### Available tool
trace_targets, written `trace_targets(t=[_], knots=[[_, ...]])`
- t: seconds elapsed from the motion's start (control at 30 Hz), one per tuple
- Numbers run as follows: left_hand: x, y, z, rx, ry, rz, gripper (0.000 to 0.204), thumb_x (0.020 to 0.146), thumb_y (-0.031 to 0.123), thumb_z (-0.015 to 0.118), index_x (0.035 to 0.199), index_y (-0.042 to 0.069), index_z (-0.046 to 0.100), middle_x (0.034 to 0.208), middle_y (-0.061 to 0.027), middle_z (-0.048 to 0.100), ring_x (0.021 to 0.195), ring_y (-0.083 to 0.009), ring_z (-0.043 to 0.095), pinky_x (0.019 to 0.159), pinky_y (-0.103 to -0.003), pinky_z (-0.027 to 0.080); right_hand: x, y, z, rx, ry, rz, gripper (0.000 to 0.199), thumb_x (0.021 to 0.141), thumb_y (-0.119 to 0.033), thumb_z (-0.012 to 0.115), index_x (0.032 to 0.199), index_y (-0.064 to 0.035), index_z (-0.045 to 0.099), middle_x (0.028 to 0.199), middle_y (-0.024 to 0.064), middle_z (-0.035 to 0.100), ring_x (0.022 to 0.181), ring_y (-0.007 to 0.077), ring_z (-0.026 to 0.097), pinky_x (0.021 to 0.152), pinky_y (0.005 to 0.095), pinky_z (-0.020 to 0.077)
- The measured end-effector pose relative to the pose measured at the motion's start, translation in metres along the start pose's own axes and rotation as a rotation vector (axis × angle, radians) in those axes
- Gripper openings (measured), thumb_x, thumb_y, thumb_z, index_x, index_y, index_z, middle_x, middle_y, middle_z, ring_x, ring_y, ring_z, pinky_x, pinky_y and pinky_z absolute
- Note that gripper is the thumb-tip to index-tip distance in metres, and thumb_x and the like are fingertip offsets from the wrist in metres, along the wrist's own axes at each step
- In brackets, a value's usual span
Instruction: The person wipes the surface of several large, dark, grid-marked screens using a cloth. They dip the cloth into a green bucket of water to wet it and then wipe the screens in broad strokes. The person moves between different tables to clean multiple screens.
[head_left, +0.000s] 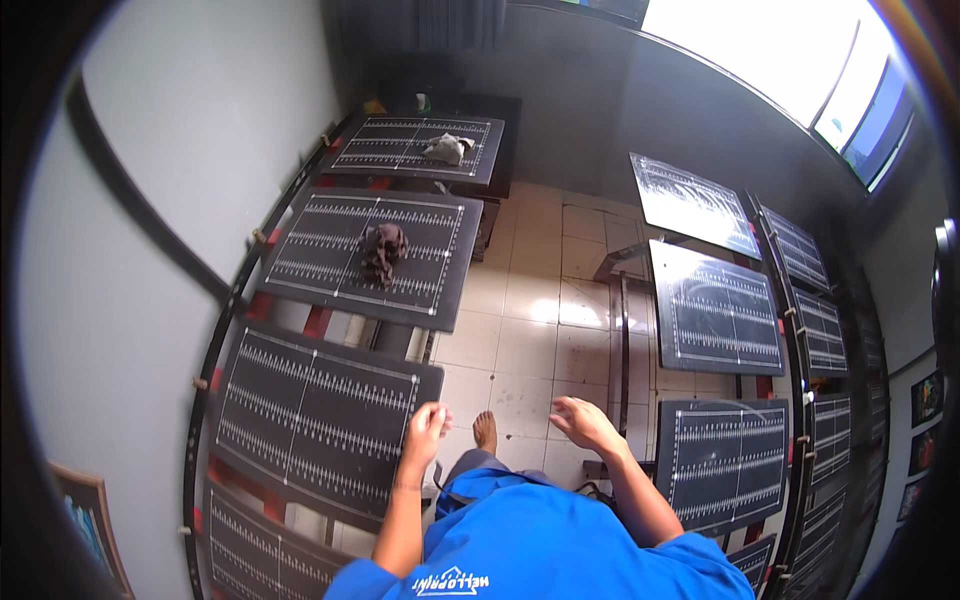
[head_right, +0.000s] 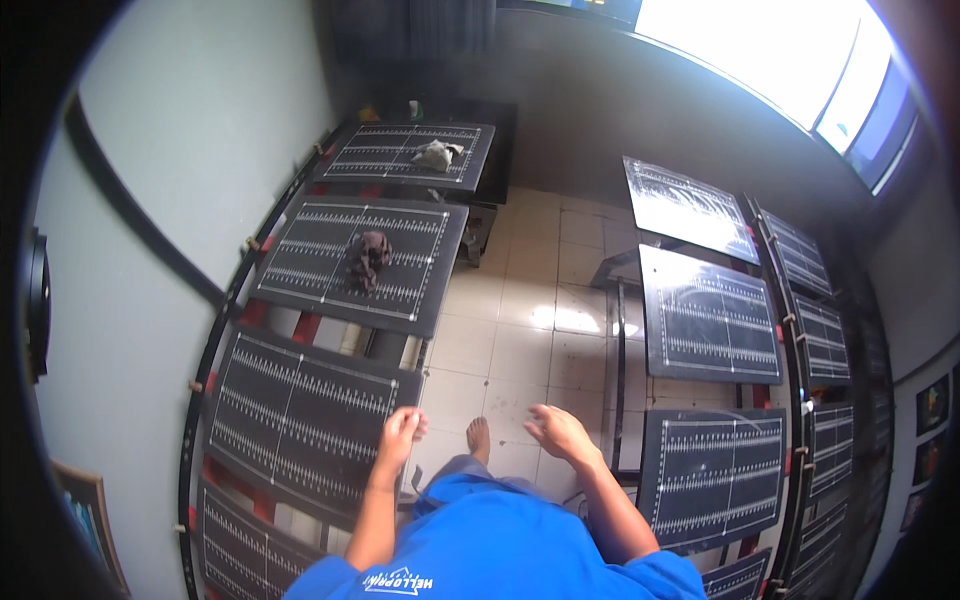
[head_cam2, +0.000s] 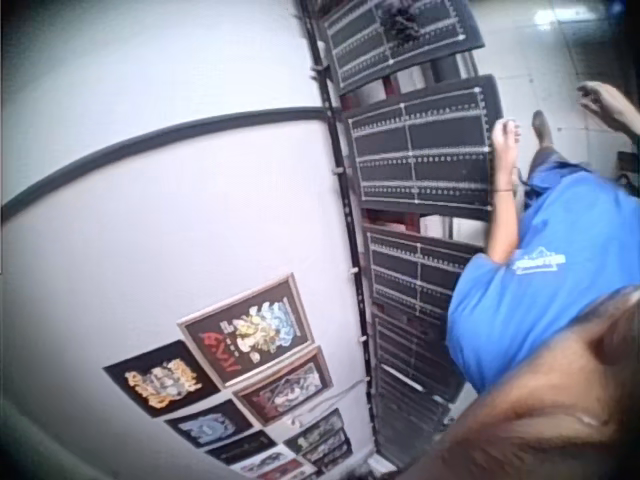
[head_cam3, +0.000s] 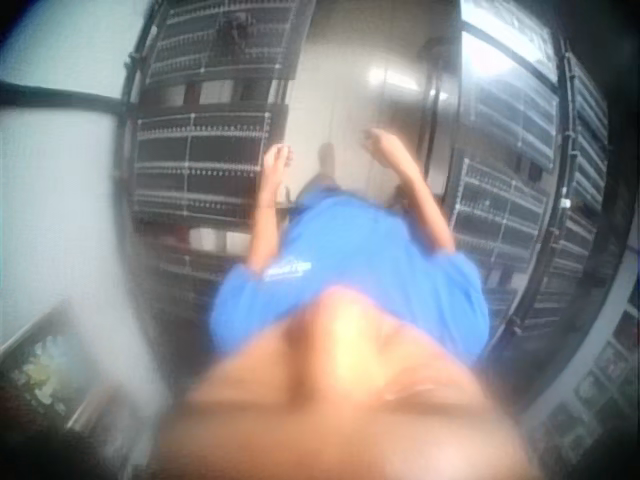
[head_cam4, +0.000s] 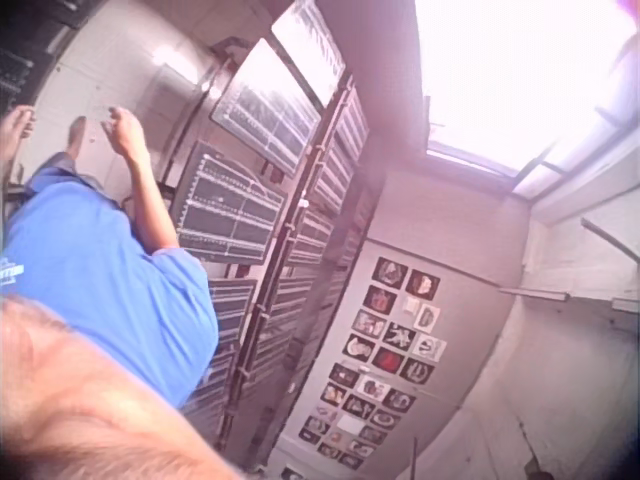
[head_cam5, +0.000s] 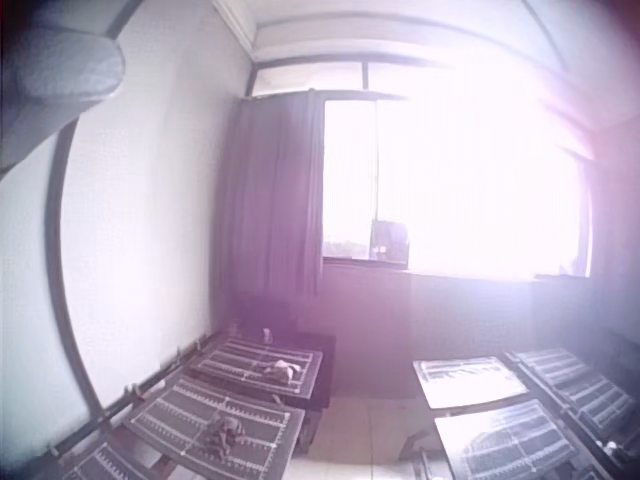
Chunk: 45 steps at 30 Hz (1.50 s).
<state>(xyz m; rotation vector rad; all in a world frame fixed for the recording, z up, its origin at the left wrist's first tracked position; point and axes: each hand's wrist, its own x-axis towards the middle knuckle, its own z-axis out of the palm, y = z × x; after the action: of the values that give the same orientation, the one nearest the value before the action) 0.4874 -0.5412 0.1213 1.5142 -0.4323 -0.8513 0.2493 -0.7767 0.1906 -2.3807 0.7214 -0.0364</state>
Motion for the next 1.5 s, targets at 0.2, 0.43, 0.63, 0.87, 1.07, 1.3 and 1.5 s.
trace_targets(t=[0.2,0.43,0.63,0.87,1.07,1.3,1.5], knots=[[0.313,0.086,0.050,0.071,-0.089,0.130,0.017,0.101,0.020,0.055,0.103,0.004,0.062,0.084,-0.0011,0.065,0.068,-0.0100,0.061,0.062,-0.026,0.050,0.018,0.104,-0.033,0.161,0.020,0.512,0.044,0.092,-0.030,0.067,0.121,0.0025,0.062,0.113,0.0204,0.070,0.108,0.0326,0.067,0.093,0.0394,0.0525],[0.621,0.136,0.077,0.409,0.182,-0.102,0.028,0.086,0.026,0.063,0.092,-0.001,0.064,0.083,-0.0130,0.071,0.059,-0.0213,0.068,0.053,-0.034,0.054,0.121,0.154,-0.080,0.158,-0.063,0.668,0.045,0.092,-0.030,0.066,0.124,0.0008,0.063,0.116,0.0193,0.070,0.112,0.0317,0.066,0.096,0.0378,0.0517],[0.775,0.153,0.079,0.441,0.579,0.108,0.048,0.079,0.035,0.074,0.108,-0.002,0.065,0.107,-0.0236,0.069,0.104,-0.0373,0.065,0.086,-0.043,0.051,0.235,0.216,-0.101,0.032,-0.070,0.416,0.045,0.092,-0.037,0.064,0.118,0.0001,0.065,0.113,0.0217,0.069,0.110,0.0379,0.064,0.095,0.0450,0.0508],[0.754,0.175,0.083,0.546,0.561,0.332,0.025,0.081,0.020,0.072,0.090,-0.002,0.064,0.096,-0.0243,0.068,0.091,-0.0401,0.064,0.081,-0.046,0.049,0.317,0.196,-0.142,0.016,0.036,0.257,0.042,0.095,-0.037,0.061,0.119,-0.0026,0.062,0.110,0.0216,0.068,0.108,0.0372,0.064,0.094,0.0455,0.0502],[0.515,0.178,0.224,0.404,-0.234,0.651,0.016,0.083,0.008,0.069,0.084,-0.001,0.056,0.081,-0.0085,0.057,0.073,-0.0185,0.055,0.071,-0.034,0.047,0.264,0.169,-0.121,0.881,0.113,0.485,0.058,0.100,-0.048,0.053,0.141,-0.0075,0.046,0.127,0.0158,0.061,0.107,0.0304,0.066,0.092,0.0415,0.0532],[0.239,0.212,0.278,0.085,-1.076,0.154,0.009,0.091,0.007,0.064,0.091,0.000,0.059,0.087,0.0004,0.057,0.079,-0.0059,0.052,0.071,-0.022,0.042,0.115,0.129,-0.096,1.772,0.568,0.468,0.040,0.101,-0.046,0.053,0.130,-0.0187,0.050,0.113,0.0035,0.064,0.097,0.0172,0.066,0.081,0.0339,0.0549],[0.084,0.236,0.311,0.133,-1.543,0.309,0.014,0.080,0.000,0.071,0.081,-0.003,0.058,0.098,-0.0127,0.059,0.091,-0.0200,0.057,0.083,-0.031,0.045,-0.053,0.082,-0.061,1.510,0.970,0.592,0.060,0.098,-0.050,0.058,0.142,-0.0138,0.042,0.125,0.0090,0.060,0.103,0.0197,0.062,0.085,0.0383,0.0541]])
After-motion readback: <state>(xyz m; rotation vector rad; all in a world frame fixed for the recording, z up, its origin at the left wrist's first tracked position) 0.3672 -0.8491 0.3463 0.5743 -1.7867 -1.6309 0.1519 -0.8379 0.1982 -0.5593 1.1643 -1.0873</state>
